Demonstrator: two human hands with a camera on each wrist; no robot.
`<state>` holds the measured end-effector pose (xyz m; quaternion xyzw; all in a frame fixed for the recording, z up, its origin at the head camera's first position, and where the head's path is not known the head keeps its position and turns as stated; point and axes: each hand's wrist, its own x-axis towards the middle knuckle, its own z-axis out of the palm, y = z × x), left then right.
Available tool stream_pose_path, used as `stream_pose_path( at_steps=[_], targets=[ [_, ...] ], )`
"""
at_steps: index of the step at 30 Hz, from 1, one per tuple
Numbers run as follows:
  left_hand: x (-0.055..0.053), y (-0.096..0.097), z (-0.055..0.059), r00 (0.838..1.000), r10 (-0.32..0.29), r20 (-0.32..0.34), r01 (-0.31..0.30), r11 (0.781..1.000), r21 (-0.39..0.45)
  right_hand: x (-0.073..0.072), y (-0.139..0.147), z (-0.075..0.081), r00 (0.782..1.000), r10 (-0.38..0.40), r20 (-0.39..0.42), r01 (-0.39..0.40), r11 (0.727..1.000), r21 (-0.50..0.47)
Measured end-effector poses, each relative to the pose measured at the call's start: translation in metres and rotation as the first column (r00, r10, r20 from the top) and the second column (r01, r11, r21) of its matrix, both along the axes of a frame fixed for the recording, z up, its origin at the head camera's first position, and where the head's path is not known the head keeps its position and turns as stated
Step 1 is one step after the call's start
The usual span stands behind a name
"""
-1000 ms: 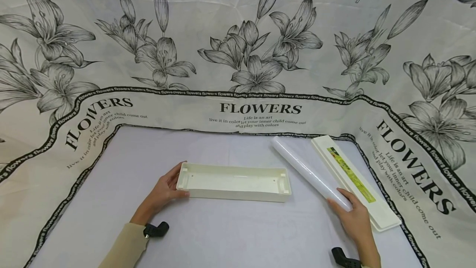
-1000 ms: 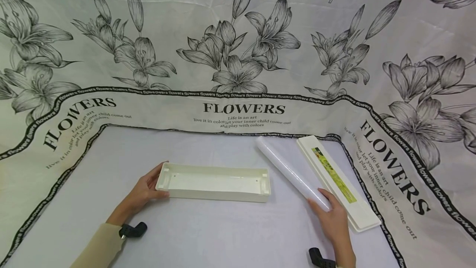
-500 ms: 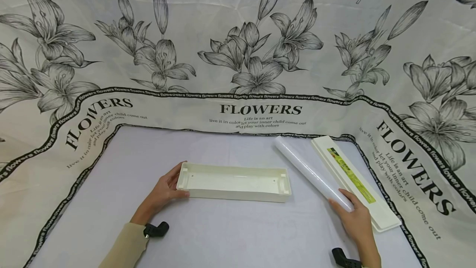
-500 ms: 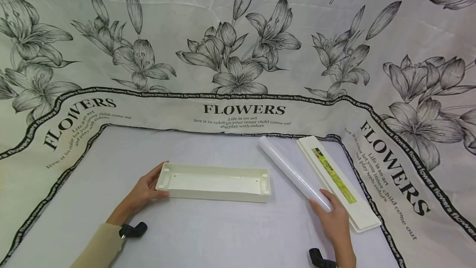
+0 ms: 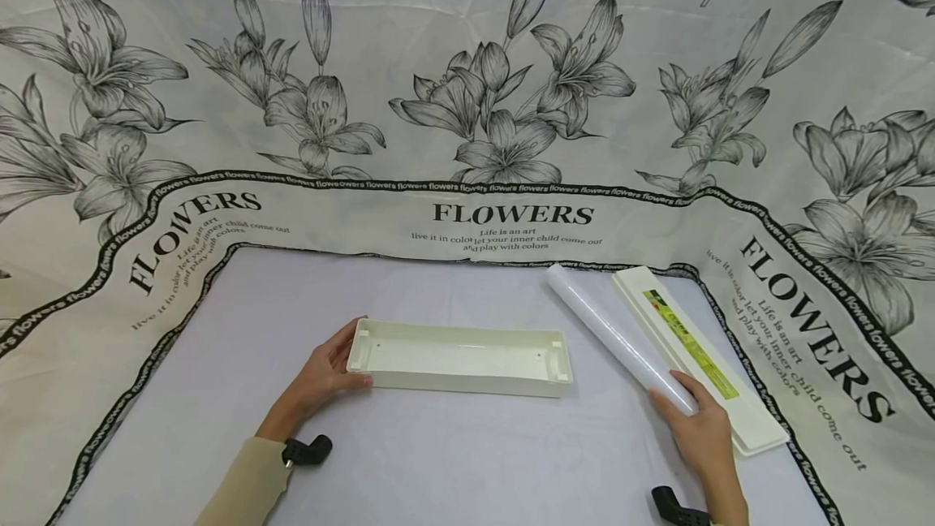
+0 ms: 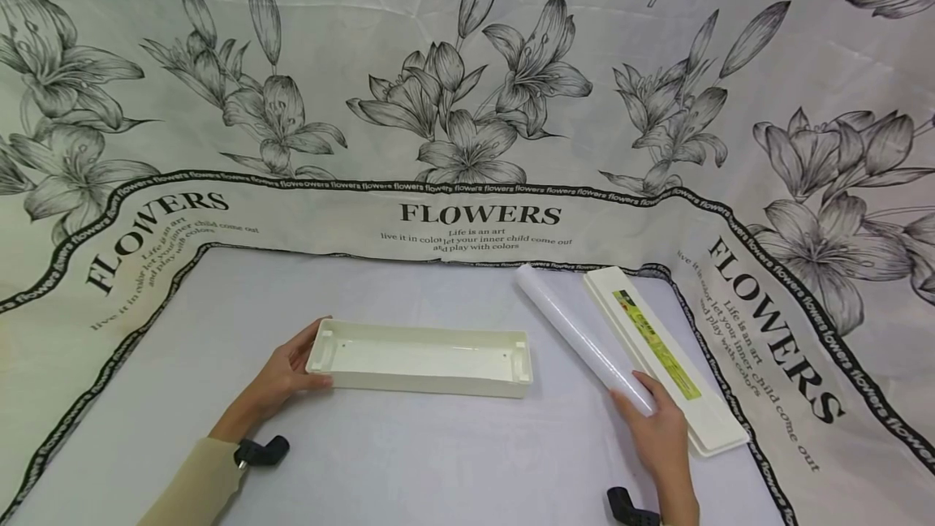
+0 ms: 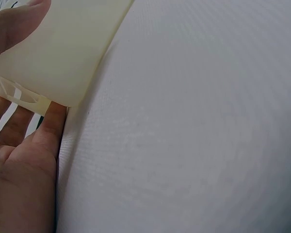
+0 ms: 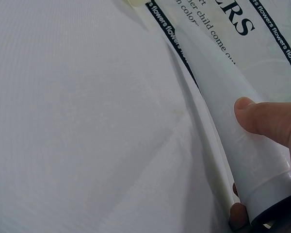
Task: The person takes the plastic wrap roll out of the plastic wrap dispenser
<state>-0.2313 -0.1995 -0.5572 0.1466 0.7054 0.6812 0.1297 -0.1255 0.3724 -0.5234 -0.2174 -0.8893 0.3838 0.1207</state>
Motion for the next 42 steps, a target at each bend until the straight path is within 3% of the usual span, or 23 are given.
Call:
stream_pose_path(
  at_steps=[32,42],
  targets=[
    [0.0015,0.0010,0.0019,1.000,0.001,-0.003,-0.001,1.000,-0.002,-0.0057,0.0006,-0.0023,1.000,-0.008,0.004,0.007,0.999,0.040],
    [0.0009,-0.0002,0.0005,1.000,0.003,-0.010,-0.003,1.000,-0.004,-0.0054,-0.0007,-0.0026,0.999,0.005,-0.045,-0.002,0.998,0.065]
  ],
)
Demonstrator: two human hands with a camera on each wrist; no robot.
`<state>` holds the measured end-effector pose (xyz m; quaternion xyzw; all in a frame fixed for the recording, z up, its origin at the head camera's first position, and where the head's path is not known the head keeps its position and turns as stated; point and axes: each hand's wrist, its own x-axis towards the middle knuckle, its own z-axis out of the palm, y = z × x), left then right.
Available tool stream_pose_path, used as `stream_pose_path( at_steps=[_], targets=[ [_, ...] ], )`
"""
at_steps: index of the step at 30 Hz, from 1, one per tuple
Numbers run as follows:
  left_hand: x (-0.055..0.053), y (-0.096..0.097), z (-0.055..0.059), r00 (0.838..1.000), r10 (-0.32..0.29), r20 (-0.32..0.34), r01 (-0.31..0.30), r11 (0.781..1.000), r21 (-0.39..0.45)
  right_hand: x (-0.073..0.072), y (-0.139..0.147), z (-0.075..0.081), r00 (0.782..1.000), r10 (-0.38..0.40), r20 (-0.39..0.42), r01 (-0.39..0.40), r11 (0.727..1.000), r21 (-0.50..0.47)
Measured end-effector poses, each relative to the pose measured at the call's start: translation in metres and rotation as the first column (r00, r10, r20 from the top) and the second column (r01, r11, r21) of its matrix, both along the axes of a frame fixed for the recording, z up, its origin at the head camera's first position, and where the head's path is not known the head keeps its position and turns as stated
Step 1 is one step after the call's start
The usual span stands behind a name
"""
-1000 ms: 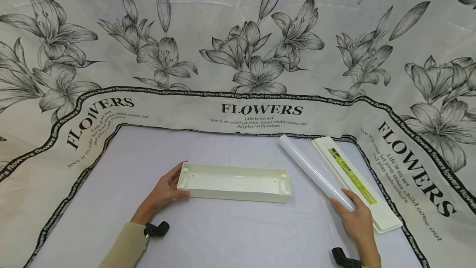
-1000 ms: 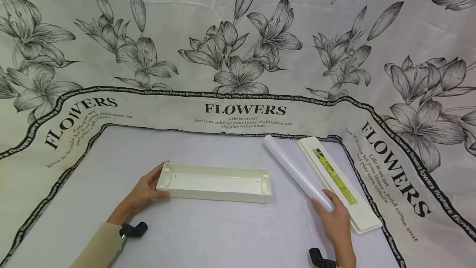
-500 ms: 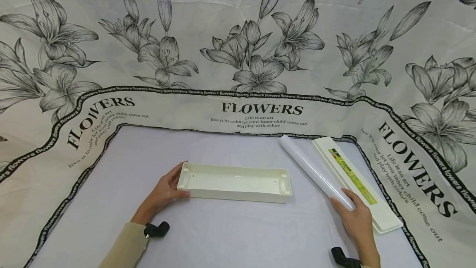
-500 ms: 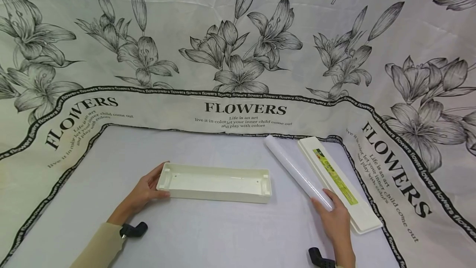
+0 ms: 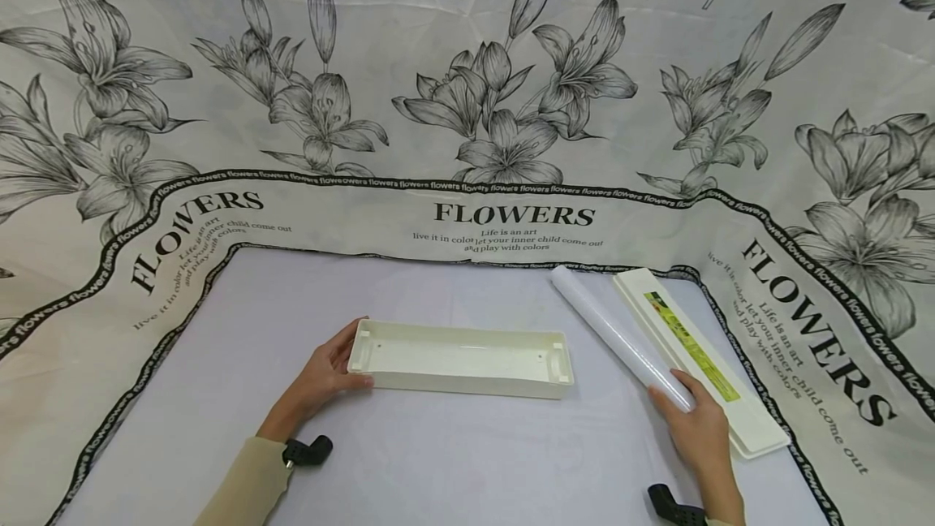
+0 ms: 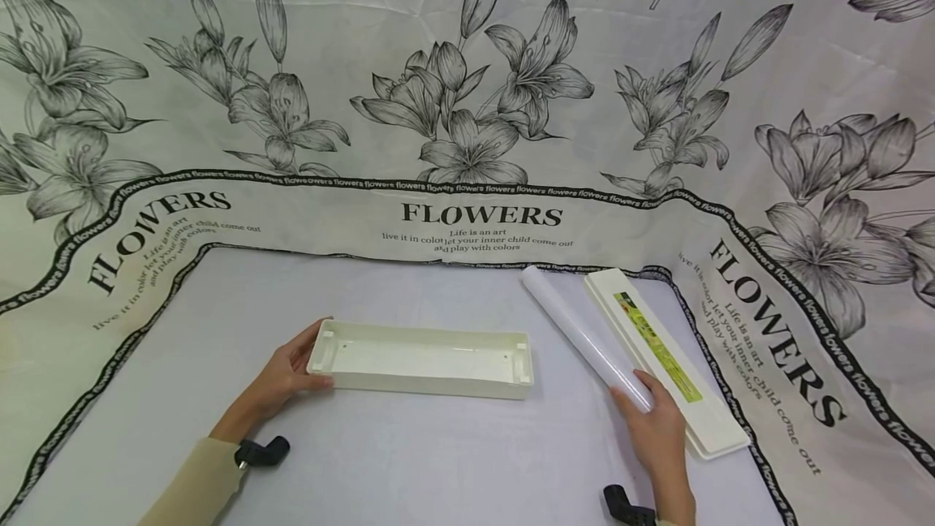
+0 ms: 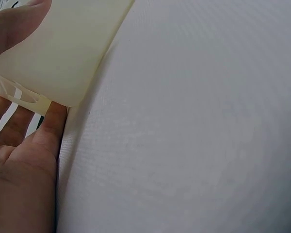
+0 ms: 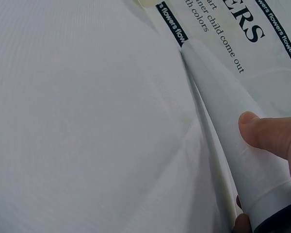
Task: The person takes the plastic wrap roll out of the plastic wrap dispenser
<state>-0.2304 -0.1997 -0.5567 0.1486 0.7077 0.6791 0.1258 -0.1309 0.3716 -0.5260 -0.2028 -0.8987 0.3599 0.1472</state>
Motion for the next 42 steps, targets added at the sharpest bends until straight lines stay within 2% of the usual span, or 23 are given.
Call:
stream_pose_path(
  at_steps=[12,26,42],
  targets=[
    [0.001,0.000,0.003,1.000,-0.002,0.010,0.002,1.000,0.008,0.000,-0.002,0.002,1.000,0.028,0.006,-0.029,0.996,0.088],
    [-0.006,-0.003,0.004,1.000,-0.017,0.019,0.016,1.000,0.016,-0.003,-0.006,0.009,0.998,0.049,0.031,-0.053,0.988,0.146],
    [-0.007,-0.003,0.003,1.000,-0.020,0.021,0.020,1.000,0.017,-0.007,0.001,0.010,0.988,0.100,0.121,-0.118,0.980,0.158]
  ],
)
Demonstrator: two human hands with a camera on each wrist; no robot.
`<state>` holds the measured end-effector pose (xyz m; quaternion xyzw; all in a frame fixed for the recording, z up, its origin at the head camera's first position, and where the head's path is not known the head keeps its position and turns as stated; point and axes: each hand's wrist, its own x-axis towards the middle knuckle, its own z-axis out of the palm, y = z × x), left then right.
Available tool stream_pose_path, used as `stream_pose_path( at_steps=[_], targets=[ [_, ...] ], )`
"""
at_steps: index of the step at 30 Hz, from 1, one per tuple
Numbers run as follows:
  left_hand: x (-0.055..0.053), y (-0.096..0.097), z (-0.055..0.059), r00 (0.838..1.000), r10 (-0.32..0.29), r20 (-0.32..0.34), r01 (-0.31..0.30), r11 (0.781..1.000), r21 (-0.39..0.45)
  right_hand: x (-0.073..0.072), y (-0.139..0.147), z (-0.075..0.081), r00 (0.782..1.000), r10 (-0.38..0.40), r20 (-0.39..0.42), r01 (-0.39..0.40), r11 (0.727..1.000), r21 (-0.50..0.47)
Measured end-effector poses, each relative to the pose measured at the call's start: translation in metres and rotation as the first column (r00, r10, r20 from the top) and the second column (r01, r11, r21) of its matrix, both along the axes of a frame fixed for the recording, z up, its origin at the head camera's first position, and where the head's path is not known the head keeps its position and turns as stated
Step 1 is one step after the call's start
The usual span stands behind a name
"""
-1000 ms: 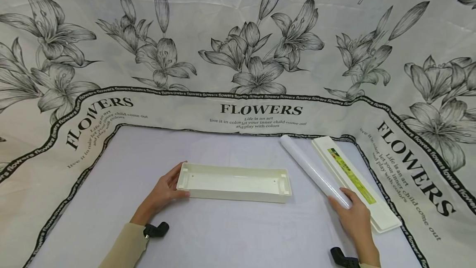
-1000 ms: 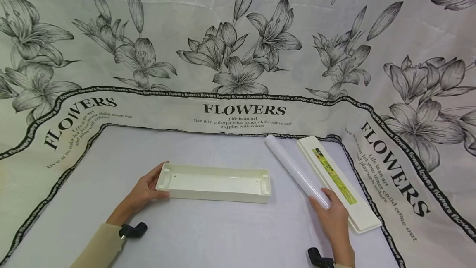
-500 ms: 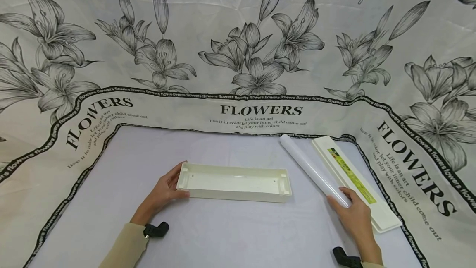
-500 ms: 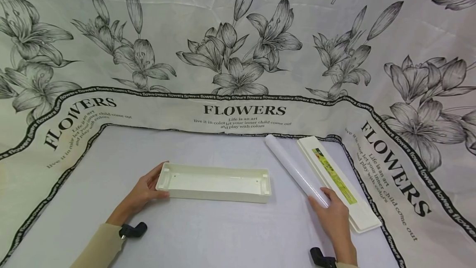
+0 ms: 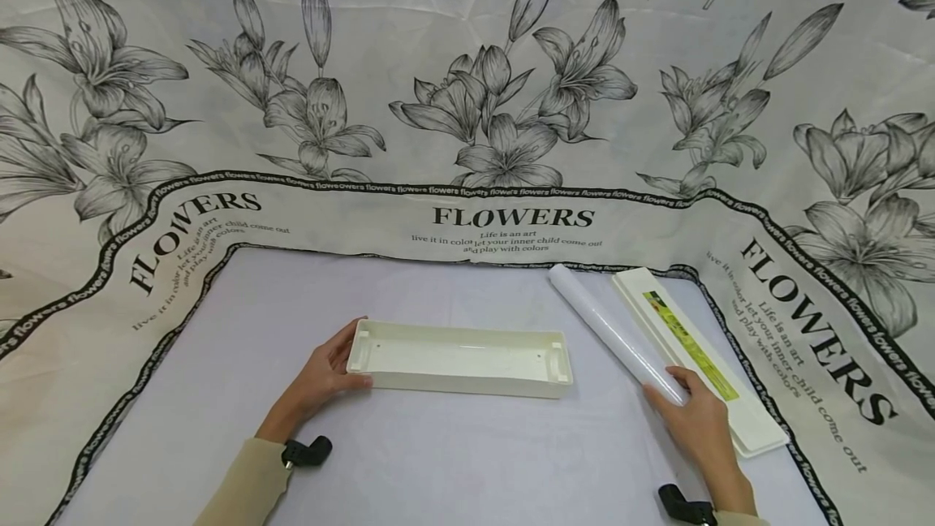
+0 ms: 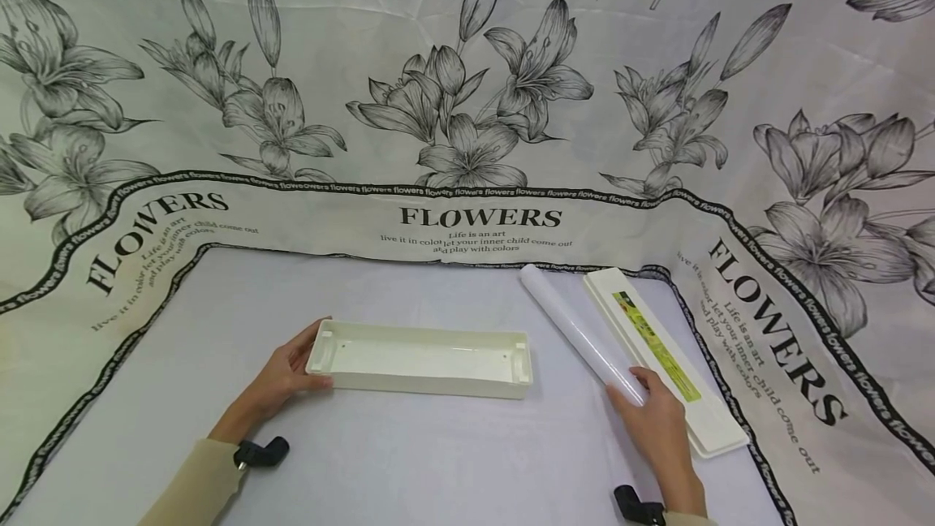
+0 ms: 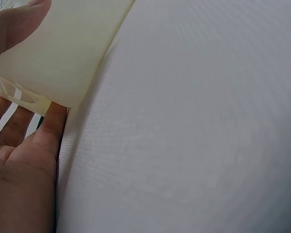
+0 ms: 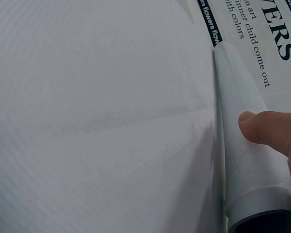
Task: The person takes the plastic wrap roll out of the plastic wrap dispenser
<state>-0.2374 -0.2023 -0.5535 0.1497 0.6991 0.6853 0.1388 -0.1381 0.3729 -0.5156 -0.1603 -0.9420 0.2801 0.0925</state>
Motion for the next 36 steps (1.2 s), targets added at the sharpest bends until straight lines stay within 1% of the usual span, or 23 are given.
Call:
stream_pose_path(
  at_steps=[9,14,19,27,32,36],
  targets=[
    [-0.0002,0.0004,0.0020,1.000,0.015,0.003,-0.015,1.000,-0.015,-0.0020,-0.0003,-0.0007,0.999,-0.018,0.034,0.018,1.000,-0.001],
    [-0.0011,0.0007,0.0005,1.000,0.011,-0.004,-0.011,1.000,-0.019,-0.0024,-0.0019,0.0011,0.999,-0.020,0.049,0.020,1.000,-0.002],
    [-0.0013,0.0006,0.0003,1.000,0.002,-0.005,-0.002,1.000,-0.004,-0.0022,-0.0030,0.0033,0.998,-0.018,0.066,0.018,1.000,-0.004],
    [-0.0014,-0.0004,-0.0003,0.999,-0.023,-0.036,0.024,0.999,0.028,-0.0041,-0.0013,0.0023,0.997,-0.001,0.075,0.001,1.000,-0.006],
    [-0.0017,-0.0005,-0.0025,0.999,-0.024,-0.031,0.025,0.999,0.025,-0.0048,-0.0010,0.0008,0.995,0.002,0.097,0.000,1.000,-0.018],
    [-0.0017,-0.0010,-0.0040,0.999,-0.024,-0.026,0.025,0.999,0.030,-0.0048,-0.0012,-0.0001,0.995,0.003,0.097,-0.001,1.000,-0.027]
  ],
)
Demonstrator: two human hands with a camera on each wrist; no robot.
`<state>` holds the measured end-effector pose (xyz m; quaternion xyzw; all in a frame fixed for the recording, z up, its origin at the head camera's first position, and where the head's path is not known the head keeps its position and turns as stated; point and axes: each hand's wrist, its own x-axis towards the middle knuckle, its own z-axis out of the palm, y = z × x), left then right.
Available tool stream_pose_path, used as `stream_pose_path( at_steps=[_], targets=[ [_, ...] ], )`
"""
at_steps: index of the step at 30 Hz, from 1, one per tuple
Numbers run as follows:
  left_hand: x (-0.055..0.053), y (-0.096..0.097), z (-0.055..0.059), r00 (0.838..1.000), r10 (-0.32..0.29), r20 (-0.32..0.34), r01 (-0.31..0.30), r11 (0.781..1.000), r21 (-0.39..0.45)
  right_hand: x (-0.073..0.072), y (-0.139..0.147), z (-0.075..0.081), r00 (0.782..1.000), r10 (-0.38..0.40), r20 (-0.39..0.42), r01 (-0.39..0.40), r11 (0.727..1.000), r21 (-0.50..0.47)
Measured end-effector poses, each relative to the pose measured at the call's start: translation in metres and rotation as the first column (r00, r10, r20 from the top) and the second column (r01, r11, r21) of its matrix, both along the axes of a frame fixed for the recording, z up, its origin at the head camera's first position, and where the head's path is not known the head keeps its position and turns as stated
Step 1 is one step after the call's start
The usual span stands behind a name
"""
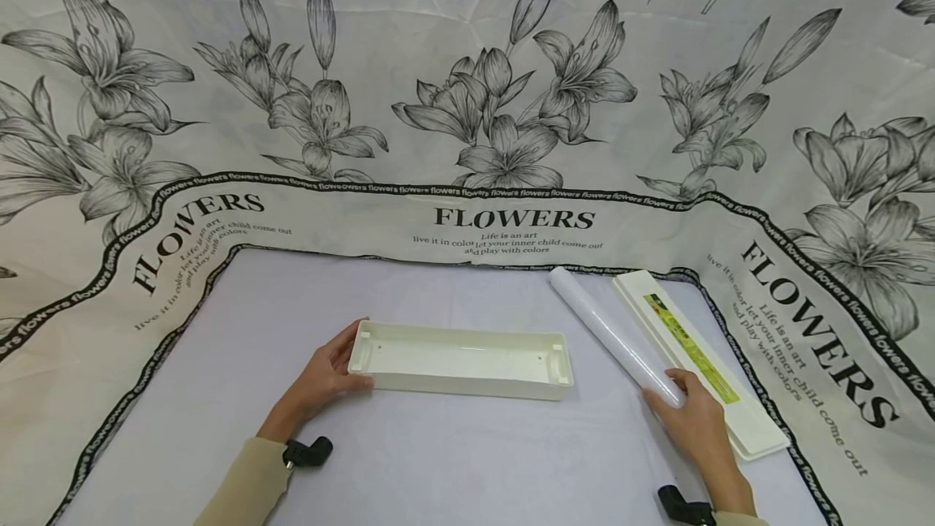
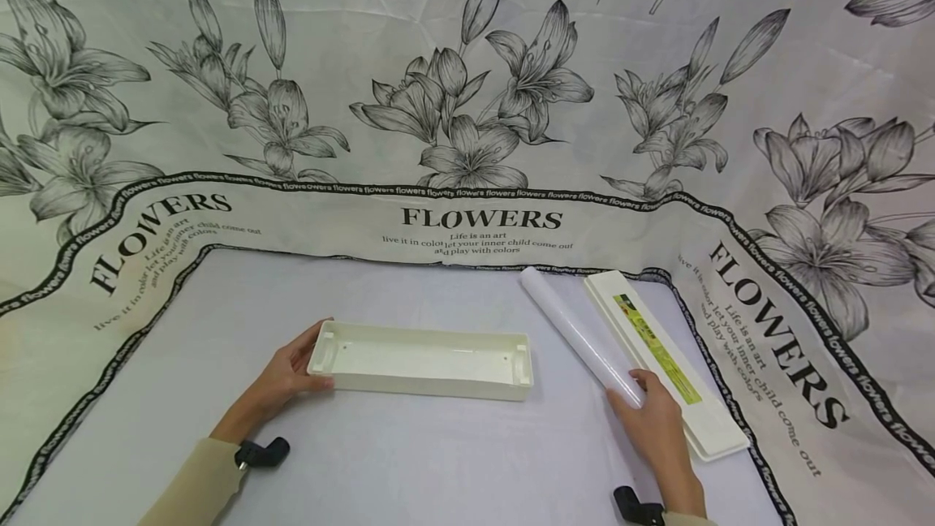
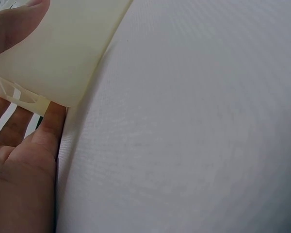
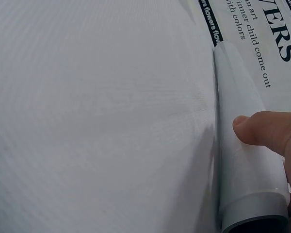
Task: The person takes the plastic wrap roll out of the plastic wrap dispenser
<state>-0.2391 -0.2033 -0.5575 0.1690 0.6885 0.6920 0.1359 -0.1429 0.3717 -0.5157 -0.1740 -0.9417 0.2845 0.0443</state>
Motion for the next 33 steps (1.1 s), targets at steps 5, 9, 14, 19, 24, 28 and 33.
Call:
stream_pose_path(
  at_steps=[5,9,14,19,24,28,33],
  targets=[
    [0.0007,0.0002,0.0005,1.000,-0.003,-0.001,0.003,1.000,0.009,0.0006,-0.0006,0.0003,1.000,0.000,-0.005,0.000,1.000,0.000],
    [0.0015,0.0001,0.0013,1.000,-0.001,-0.001,0.001,1.000,0.005,0.0007,-0.0010,0.0008,1.000,-0.005,-0.006,0.005,1.000,0.003],
    [0.0017,-0.0001,0.0016,1.000,0.005,-0.002,-0.005,1.000,-0.001,0.0014,-0.0019,0.0014,1.000,-0.008,-0.013,0.008,1.000,0.014],
    [0.0018,0.0005,0.0028,1.000,0.008,-0.006,-0.008,1.000,-0.010,0.0024,-0.0020,0.0023,1.000,-0.001,-0.028,0.002,1.000,0.023],
    [0.0029,0.0014,0.0043,1.000,0.012,0.006,-0.012,1.000,-0.010,0.0042,-0.0021,0.0028,1.000,0.002,-0.031,-0.002,1.000,0.022],
    [0.0028,0.0012,0.0036,1.000,0.014,0.011,-0.014,1.000,-0.015,0.0048,-0.0027,0.0043,1.000,0.001,-0.014,-0.001,1.000,0.022],
    [0.0014,0.0006,0.0021,1.000,0.020,0.011,-0.020,1.000,-0.022,0.0035,-0.0027,0.0029,0.999,0.019,-0.036,-0.018,1.000,0.022]
  ],
)
